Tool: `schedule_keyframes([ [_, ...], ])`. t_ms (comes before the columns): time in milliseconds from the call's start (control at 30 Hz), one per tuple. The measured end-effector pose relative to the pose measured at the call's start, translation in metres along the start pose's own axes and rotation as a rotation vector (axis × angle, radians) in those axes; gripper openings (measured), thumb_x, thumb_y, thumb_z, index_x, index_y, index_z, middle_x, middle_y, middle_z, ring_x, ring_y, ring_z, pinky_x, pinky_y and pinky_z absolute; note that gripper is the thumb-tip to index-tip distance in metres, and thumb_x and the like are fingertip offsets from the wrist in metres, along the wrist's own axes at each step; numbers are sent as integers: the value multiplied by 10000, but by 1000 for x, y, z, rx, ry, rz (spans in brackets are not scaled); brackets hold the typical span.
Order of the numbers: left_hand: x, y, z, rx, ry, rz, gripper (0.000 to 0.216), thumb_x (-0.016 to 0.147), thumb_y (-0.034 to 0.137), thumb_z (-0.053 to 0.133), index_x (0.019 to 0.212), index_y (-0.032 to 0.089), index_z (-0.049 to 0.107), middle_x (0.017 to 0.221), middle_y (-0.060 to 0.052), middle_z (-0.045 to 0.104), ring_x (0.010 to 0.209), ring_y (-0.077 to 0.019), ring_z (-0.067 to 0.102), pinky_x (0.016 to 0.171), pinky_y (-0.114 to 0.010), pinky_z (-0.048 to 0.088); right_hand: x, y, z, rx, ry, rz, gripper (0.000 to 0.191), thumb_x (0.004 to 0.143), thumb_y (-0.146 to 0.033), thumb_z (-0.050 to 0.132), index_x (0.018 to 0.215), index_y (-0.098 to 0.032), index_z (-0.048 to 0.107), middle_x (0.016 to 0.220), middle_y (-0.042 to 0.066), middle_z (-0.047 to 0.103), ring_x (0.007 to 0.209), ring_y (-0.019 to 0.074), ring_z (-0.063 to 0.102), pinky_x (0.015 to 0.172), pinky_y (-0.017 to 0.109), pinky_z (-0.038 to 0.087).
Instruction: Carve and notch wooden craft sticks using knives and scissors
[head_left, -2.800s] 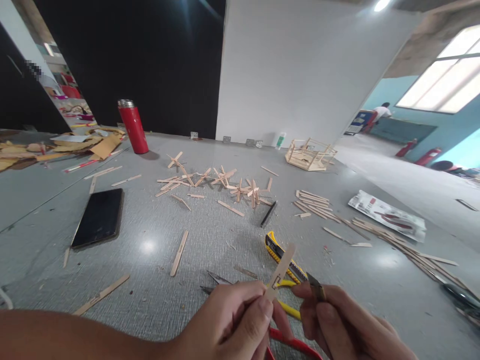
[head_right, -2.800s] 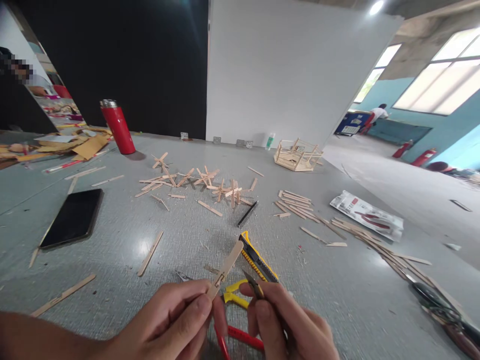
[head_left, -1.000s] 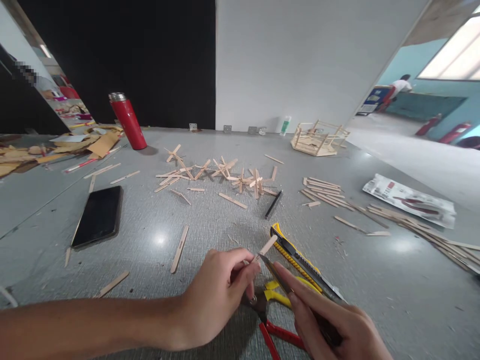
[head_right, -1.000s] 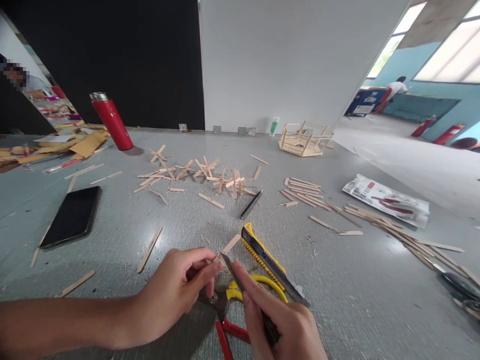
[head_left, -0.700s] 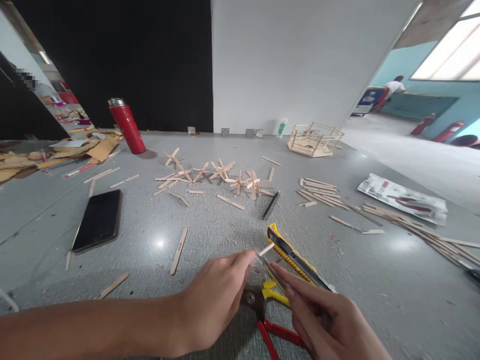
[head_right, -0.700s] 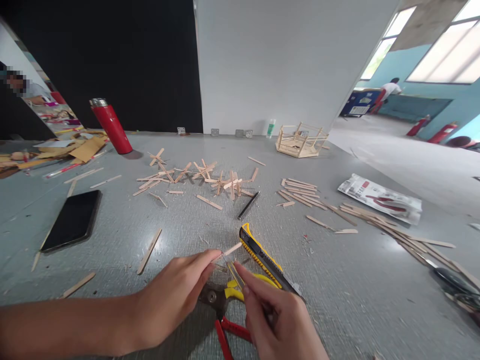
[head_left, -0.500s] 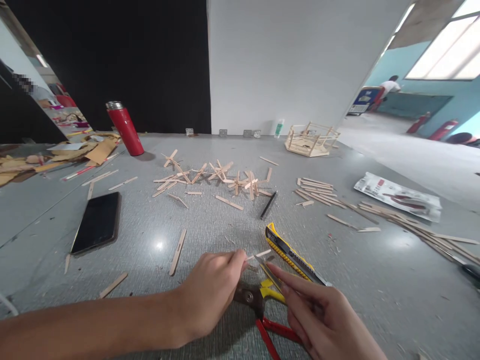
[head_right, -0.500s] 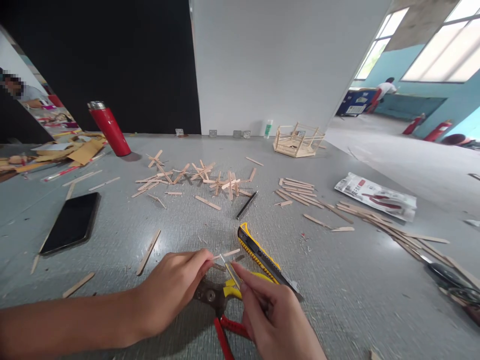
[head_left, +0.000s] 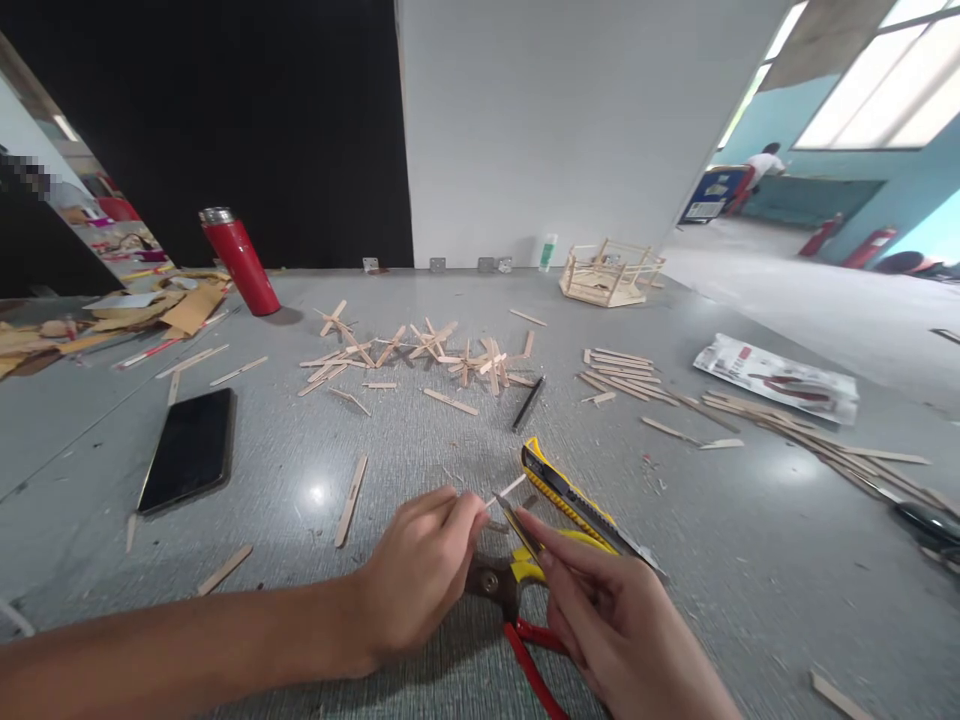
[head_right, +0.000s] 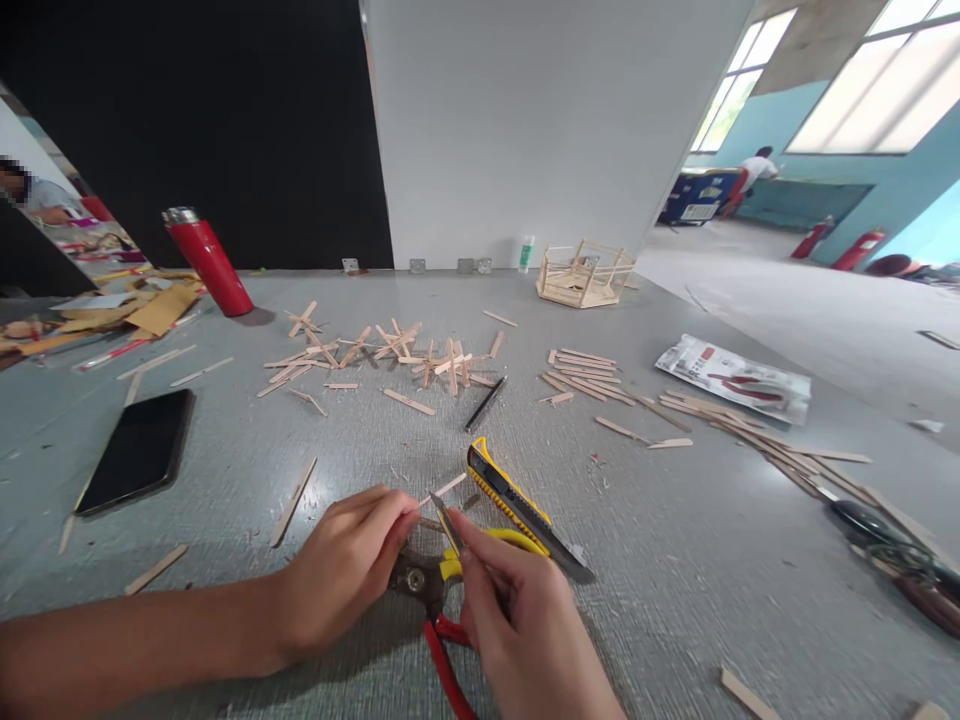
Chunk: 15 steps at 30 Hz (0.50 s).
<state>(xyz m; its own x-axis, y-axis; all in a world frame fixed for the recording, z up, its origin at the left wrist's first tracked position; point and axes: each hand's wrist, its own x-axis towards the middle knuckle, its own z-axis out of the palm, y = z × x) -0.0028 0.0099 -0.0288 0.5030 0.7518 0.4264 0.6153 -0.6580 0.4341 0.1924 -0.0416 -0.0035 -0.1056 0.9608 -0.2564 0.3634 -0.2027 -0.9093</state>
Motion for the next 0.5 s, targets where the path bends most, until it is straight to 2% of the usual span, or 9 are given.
schedule_keyframes([
  [267,6,2,-5,-32,-98,-105,291,1097,194,302,879,208,493,767,-11,628,636,-170,601,600,-298,458,2,-5,-1,-14,27,22,654,1017,-472,419,1509,-53,519,580,-92,240,499,115,215,440,251,148],
  [400,4,1,-6,-28,-175,-94,257,1064,131,340,895,199,522,809,-29,647,707,-192,623,647,-317,465,3,-4,2,41,7,-4,609,1035,-458,412,1493,-82,551,589,-86,226,510,124,235,453,256,156],
  [500,5,1,-7,-19,-193,-116,272,1046,108,351,860,199,527,787,-27,646,690,-194,619,635,-317,454,3,-1,4,-28,62,-41,564,1025,-425,419,1428,-91,630,606,-66,258,540,133,254,480,266,199],
])
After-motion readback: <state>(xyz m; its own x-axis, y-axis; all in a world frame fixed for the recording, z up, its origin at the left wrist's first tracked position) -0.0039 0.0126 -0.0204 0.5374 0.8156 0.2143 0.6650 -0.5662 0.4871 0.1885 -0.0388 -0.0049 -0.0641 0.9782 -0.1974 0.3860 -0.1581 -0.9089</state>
